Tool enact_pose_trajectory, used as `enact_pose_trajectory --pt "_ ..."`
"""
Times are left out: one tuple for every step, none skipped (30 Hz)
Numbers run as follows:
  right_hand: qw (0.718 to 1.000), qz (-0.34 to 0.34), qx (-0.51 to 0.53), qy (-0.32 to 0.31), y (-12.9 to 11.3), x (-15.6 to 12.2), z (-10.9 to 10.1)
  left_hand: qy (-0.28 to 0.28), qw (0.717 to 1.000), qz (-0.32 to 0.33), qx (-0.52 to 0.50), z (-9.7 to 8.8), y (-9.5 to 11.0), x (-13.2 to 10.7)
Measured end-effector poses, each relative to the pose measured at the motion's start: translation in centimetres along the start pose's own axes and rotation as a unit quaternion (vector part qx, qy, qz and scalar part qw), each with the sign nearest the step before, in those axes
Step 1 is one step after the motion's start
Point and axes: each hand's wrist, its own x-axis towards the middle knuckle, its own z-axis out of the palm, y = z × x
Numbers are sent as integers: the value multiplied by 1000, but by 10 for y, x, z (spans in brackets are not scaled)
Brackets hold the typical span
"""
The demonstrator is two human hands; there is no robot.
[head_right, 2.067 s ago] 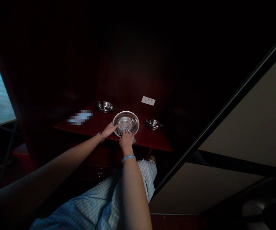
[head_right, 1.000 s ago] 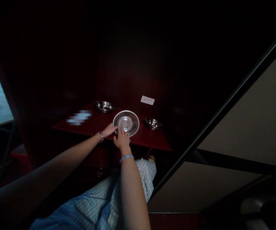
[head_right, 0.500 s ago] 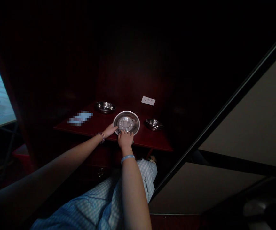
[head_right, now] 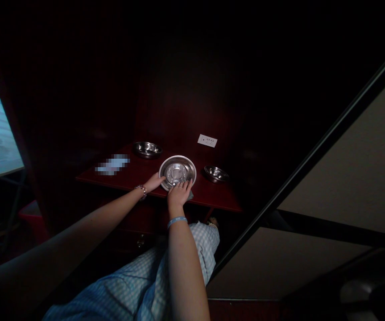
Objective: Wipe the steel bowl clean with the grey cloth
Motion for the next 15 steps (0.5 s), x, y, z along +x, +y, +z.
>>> enact_pose_trajectory --pt "1000 0 11 -2 0 0 1 1 1000 1 -1 0 -1 0" --pt "1000 -1 23 -4 0 0 2 2 1000 2 -2 0 -1 0" --pt "999 -4 33 -8 0 0 3 3 1000 2 -4 0 -2 0" --pt "999 -6 42 -12 0 -1 4 5 1000 2 -6 1 -2 0" --pt "999 -9 50 -16 1 -1 4 5 1000 1 -7 1 -3 0" --pt "998 -12 57 -20 1 -1 4 5 1000 0 -6 1 -4 0" --pt "998 -15 63 -24 1 -1 5 3 1000 0 -5 1 -4 0" --pt "997 -18 68 -27 0 -1 5 2 1000 1 -2 1 -5 0" --pt "997 -21 72 -30 0 -1 5 2 1000 2 0 0 -6 1" --pt "996 -23 75 -33 0 -1 4 2 1000 2 1 0 -6 1" --pt "996 -24 77 -36 -1 -1 4 4 1000 1 3 0 -7 1" --pt "996 -25 79 -40 -1 -1 3 5 1000 -1 5 0 -7 1" --pt "995 -25 82 -45 -1 -2 2 6 1000 -3 7 0 -6 1" --pt "995 -25 85 -50 -1 -2 1 5 1000 -5 10 0 -6 1" --pt "994 -25 89 -55 -2 -2 0 3 1000 -5 13 0 -4 1"
